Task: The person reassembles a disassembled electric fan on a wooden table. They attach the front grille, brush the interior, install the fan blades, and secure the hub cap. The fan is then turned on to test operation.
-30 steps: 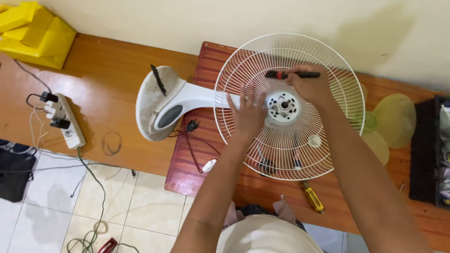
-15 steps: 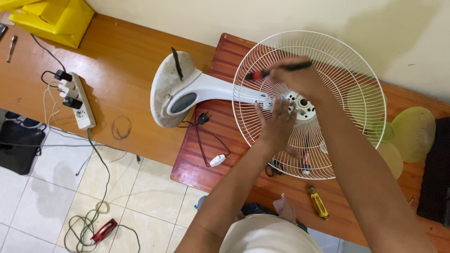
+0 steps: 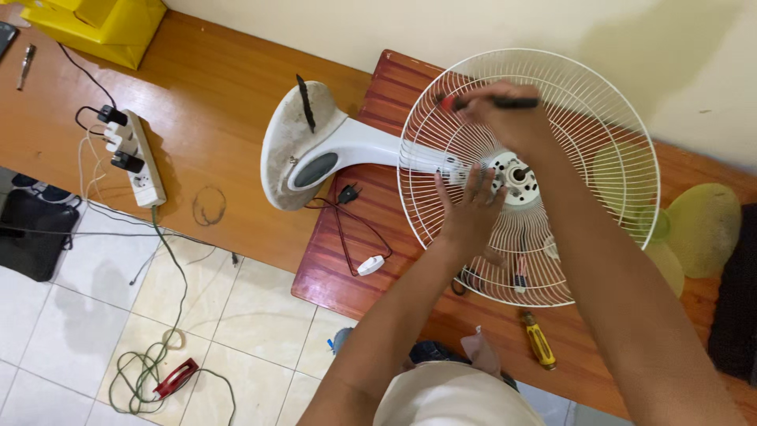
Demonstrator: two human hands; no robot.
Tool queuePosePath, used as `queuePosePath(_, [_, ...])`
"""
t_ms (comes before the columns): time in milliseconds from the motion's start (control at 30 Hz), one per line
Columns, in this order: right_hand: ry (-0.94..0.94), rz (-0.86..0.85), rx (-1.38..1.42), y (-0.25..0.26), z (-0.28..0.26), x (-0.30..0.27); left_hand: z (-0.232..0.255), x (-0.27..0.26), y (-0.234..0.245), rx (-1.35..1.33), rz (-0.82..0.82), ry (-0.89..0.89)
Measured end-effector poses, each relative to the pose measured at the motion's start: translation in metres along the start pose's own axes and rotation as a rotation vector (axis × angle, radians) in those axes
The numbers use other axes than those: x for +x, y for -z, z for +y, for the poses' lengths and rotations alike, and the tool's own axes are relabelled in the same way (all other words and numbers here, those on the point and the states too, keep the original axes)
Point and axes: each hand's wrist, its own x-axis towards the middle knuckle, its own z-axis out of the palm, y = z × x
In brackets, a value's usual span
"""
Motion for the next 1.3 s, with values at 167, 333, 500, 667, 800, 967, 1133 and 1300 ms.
queuePosePath(167, [0.014,0.097,0.06,0.02,0.015,0.001,0.005,0.001,0.0,0.018,-0.089,0.002])
queuePosePath(333, [-0.039,0.422,-0.037,0.077,0.043,-0.017,-0.002,-0.001,0.002,0.003,-0.056,-0.009])
queuePosePath(500, [0.028,0.365,-0.653,0.117,0.042,-0.097,-0.002,0.006,-0.003,-0.043,-0.066,-0.009])
queuePosePath(667, [-0.473,0.29,-0.499,0.111,0.003,-0.143,-0.009,0.013,-0.012,-0.109,0.054,0.003])
queuePosePath(800, [-0.552,0.221,-0.202,0.102,-0.012,-0.151,-0.011,0.021,-0.015,-0.165,0.079,0.027])
queuePosePath(967, [-0.346,0.39,-0.097,0.098,-0.005,-0.154,-0.011,0.022,-0.015,-0.179,0.102,0.026])
queuePosePath(1133, [-0.402,0.255,0.268,0.094,0.02,-0.16,-0.007,0.022,-0.015,-0.191,0.092,0.052])
queuePosePath(1300, [-0.2,0.506,-0.085,0.089,0.046,-0.162,-0.009,0.015,-0.014,-0.221,0.148,0.052])
